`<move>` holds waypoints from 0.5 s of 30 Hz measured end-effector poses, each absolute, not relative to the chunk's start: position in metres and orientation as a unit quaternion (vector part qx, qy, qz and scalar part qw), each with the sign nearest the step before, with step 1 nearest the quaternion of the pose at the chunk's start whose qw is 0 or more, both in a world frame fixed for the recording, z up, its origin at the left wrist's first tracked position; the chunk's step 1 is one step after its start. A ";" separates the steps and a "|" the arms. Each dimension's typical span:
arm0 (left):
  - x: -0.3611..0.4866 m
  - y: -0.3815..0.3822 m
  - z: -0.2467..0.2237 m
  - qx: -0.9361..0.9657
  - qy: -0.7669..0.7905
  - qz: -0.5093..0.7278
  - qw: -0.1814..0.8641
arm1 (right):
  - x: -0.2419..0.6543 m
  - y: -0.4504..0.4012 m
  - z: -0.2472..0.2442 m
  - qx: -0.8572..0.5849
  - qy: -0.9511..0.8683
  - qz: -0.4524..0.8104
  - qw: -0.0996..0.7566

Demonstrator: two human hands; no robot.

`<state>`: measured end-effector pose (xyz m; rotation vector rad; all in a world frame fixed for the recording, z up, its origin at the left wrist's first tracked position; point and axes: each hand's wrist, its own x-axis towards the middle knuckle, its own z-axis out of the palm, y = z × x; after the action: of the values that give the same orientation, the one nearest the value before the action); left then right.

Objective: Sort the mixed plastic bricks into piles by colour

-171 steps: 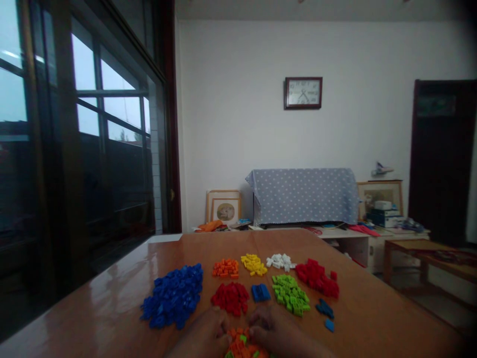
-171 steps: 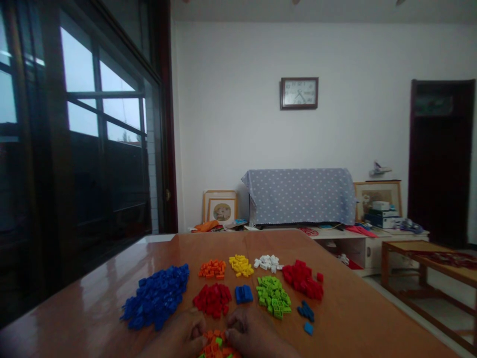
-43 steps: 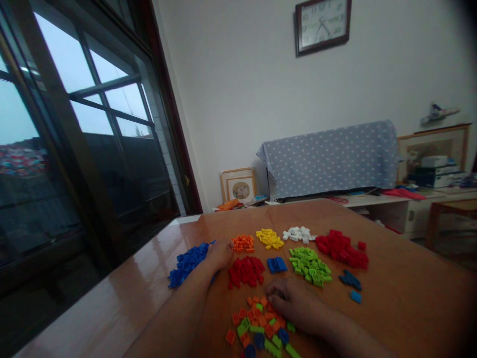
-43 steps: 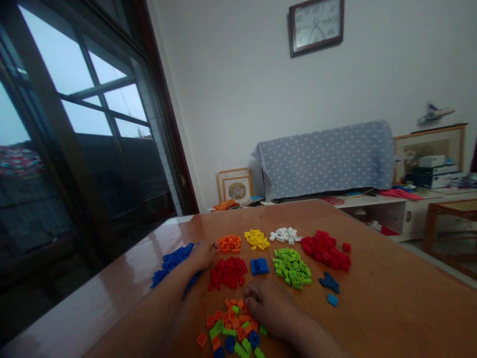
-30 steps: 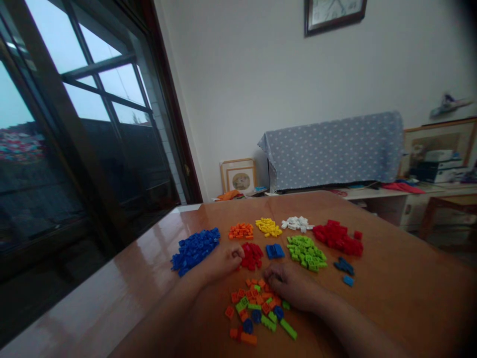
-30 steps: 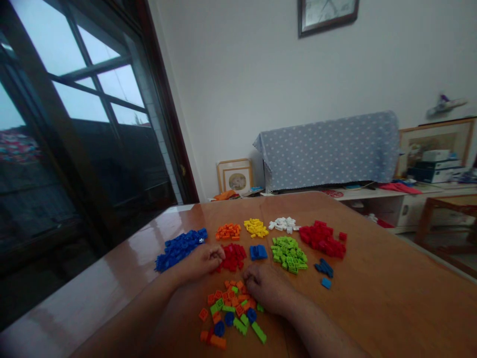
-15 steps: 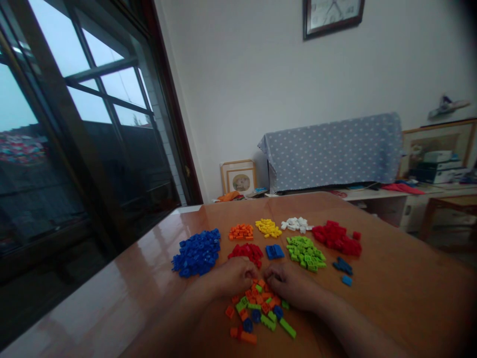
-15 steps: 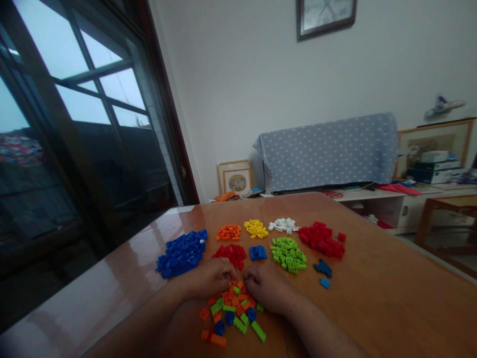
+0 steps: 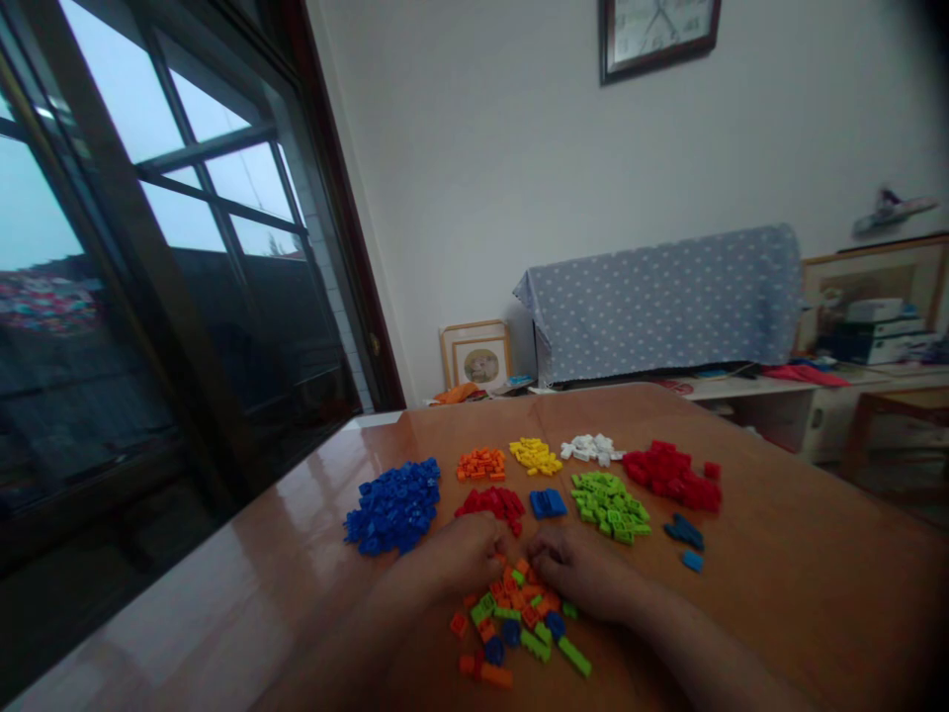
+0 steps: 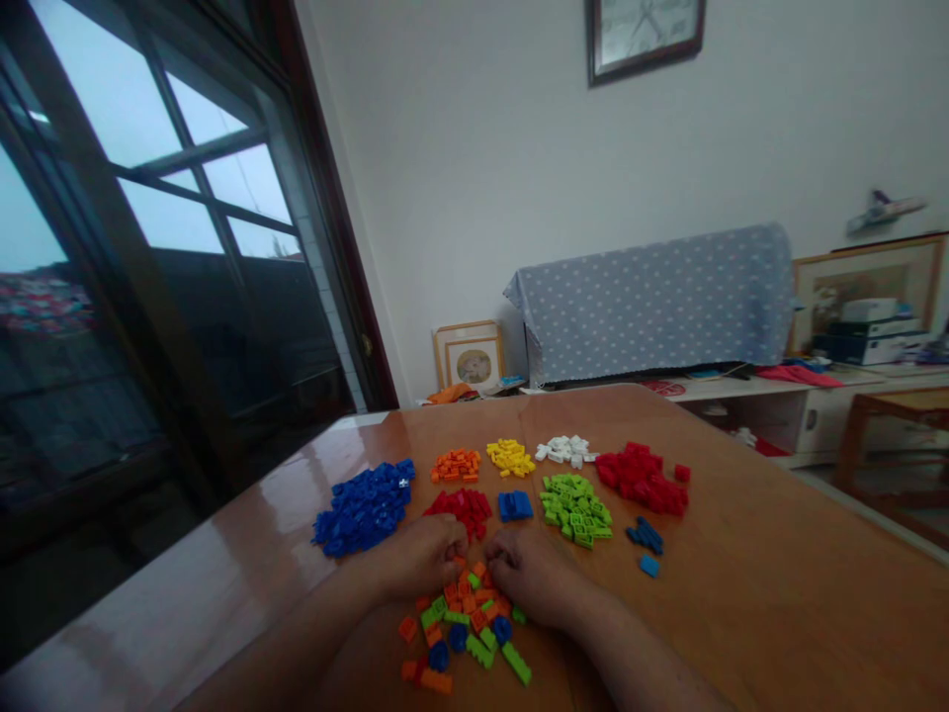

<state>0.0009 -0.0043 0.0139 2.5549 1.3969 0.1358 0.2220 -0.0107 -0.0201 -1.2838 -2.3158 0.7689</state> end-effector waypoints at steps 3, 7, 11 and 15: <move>-0.002 -0.003 0.010 0.863 0.489 0.053 0.116 | 0.223 -0.009 -0.024 -0.456 -0.821 0.279 0.200; -0.008 -0.005 0.009 0.861 0.484 0.074 0.137 | 0.223 -0.008 -0.026 -0.458 -0.816 0.291 0.199; -0.022 0.005 0.020 0.846 0.491 0.121 0.169 | 0.223 -0.009 -0.026 -0.458 -0.815 0.297 0.194; -0.039 0.037 0.034 0.805 0.541 0.177 0.164 | 0.223 -0.009 -0.024 -0.463 -0.814 0.290 0.197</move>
<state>-0.0390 0.0367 0.0344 2.2953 1.5427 0.5055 0.2227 -0.0093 -0.0239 -1.2964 -2.2795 0.8122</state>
